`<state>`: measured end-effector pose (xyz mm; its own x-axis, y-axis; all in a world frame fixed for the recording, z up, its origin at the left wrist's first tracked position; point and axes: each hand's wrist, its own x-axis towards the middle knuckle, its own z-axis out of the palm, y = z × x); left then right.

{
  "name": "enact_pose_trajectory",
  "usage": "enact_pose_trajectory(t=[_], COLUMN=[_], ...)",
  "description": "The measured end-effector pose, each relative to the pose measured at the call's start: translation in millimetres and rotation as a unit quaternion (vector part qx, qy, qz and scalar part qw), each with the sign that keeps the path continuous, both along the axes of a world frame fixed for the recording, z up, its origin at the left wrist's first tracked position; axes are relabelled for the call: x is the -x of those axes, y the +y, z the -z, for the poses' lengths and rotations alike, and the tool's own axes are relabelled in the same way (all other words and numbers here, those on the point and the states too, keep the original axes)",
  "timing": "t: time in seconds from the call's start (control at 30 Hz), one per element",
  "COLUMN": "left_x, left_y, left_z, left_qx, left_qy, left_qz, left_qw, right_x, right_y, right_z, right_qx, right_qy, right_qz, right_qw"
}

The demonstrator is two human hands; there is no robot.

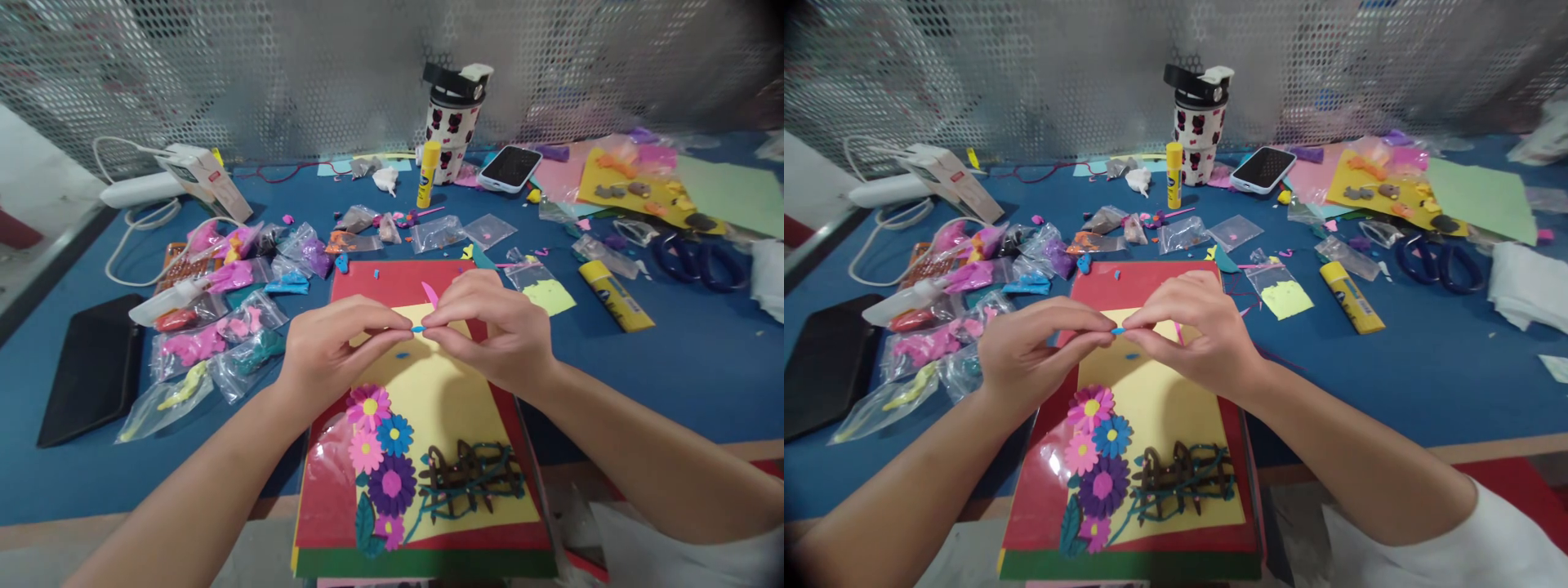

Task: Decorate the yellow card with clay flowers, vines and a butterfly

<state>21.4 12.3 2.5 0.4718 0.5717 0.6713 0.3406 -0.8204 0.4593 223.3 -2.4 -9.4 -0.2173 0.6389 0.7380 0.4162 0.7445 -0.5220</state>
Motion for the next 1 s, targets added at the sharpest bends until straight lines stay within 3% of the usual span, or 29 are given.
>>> enact_pose_trajectory(t=[0.37, 0.5, 0.7, 1.0], left_x=[2, 4, 3, 4], left_y=[1, 5, 14, 19], left_z=[0.0, 2.1, 9.3, 17.9], left_qx=[0.002, 0.022, 0.04, 0.019], left_qy=[-0.027, -0.02, 0.017, 0.073], left_qz=[0.005, -0.031, -0.115, -0.102], left_qw=[1.0, 0.999, 0.992, 0.992], right_x=[-1, -3, -1, -2], right_y=[0, 2, 6, 7], right_z=[-0.7, 3.7, 14.8, 20.8], right_qx=[-0.007, 0.059, 0.186, 0.184], right_qy=[-0.002, -0.062, -0.184, -0.211], right_qz=[-0.003, 0.005, -0.008, -0.04], right_qw=[1.0, 0.996, 0.965, 0.959])
